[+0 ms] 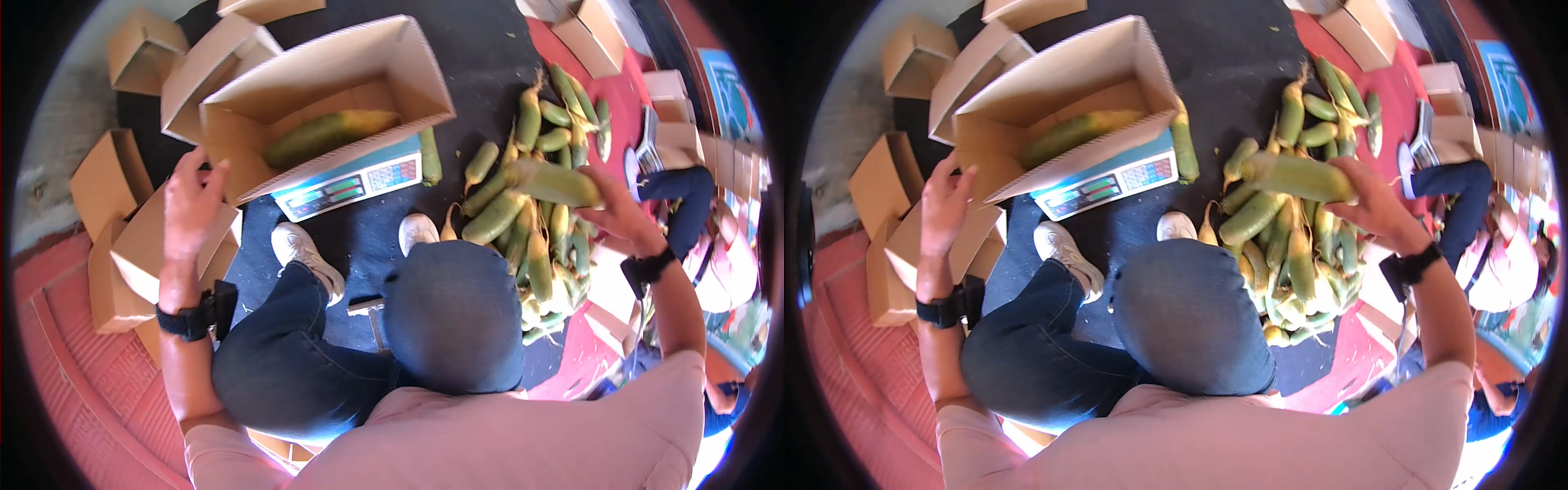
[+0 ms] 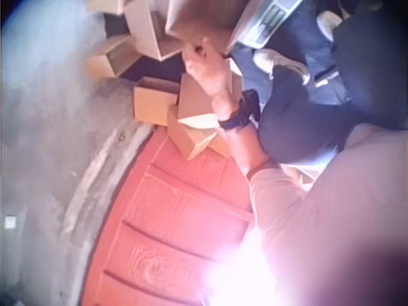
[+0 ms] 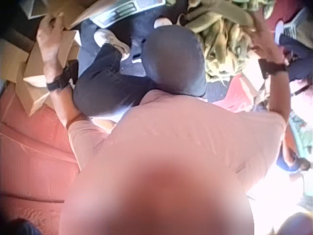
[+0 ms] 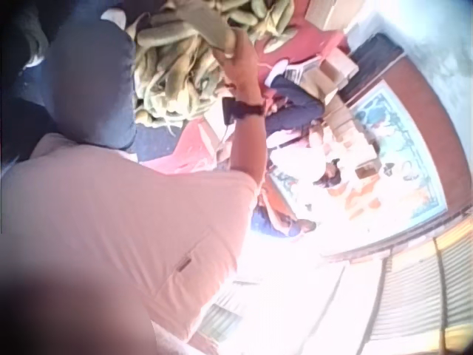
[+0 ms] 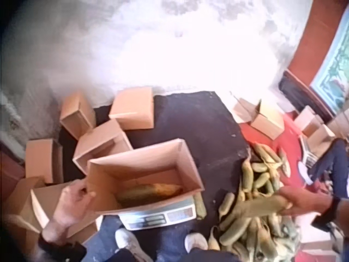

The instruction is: The person sits on a stool and packs green vegetables into cardboard boxes placed on a digital scale. They repeatedly pick vegetables from a large pile on the floor, place them into the box, and occasionally transfer full boxes to a stack nearby.

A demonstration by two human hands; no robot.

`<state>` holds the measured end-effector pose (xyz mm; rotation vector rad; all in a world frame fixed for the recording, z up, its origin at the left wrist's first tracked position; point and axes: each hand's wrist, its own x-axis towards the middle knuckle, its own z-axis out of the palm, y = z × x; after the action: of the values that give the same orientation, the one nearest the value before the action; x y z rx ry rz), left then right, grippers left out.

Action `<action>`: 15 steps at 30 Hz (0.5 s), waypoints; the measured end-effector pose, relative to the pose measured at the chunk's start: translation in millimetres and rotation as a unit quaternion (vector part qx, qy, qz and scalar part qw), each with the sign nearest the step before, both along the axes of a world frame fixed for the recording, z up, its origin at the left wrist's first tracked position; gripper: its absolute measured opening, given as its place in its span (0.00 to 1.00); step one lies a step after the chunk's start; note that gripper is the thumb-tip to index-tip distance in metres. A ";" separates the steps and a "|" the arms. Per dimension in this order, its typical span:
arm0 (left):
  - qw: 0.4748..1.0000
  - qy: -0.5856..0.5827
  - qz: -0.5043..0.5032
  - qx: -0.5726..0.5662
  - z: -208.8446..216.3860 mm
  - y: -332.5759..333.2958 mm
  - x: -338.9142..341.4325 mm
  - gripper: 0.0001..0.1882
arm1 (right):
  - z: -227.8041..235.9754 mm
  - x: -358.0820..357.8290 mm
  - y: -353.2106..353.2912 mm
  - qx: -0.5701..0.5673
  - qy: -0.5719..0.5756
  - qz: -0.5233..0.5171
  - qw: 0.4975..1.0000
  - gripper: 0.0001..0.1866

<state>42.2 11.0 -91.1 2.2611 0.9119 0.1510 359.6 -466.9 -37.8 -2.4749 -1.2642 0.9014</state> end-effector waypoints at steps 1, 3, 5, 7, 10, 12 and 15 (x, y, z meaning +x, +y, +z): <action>1.000 -0.006 -0.007 0.006 2.2 -0.7 0.9 0.18 | 17.5 -0.8 20.9 0.042 -0.005 0.001 0.999 0.34; 0.999 -0.017 -0.020 0.032 -1.7 0.2 -0.9 0.18 | 53.7 -5.0 75.9 0.083 0.012 0.018 0.996 0.36; 0.999 -0.024 -0.014 0.039 0.0 -1.9 0.2 0.19 | 74.6 -8.7 128.6 0.152 -0.085 0.117 0.978 0.37; 0.999 -0.013 -0.008 0.035 6.6 -3.7 -1.1 0.20 | 95.6 -29.5 199.7 0.151 -0.140 0.192 0.960 0.32; 1.000 -0.027 0.001 -0.003 10.8 -5.1 -3.3 0.25 | 89.9 -51.0 294.8 0.026 -0.164 0.283 0.945 0.25; 0.999 -0.040 -0.001 -0.004 13.8 -5.0 -2.8 0.26 | 53.5 -68.8 351.3 -0.081 -0.182 0.299 0.933 0.26; 0.998 -0.065 0.002 -0.006 6.3 -5.8 -0.8 0.25 | -39.6 -70.2 397.2 -0.133 -0.173 0.322 0.921 0.28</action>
<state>41.4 5.2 -84.7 2.2113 0.8456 0.2895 289.4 -69.7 -77.4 -2.5188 -2.3054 0.8214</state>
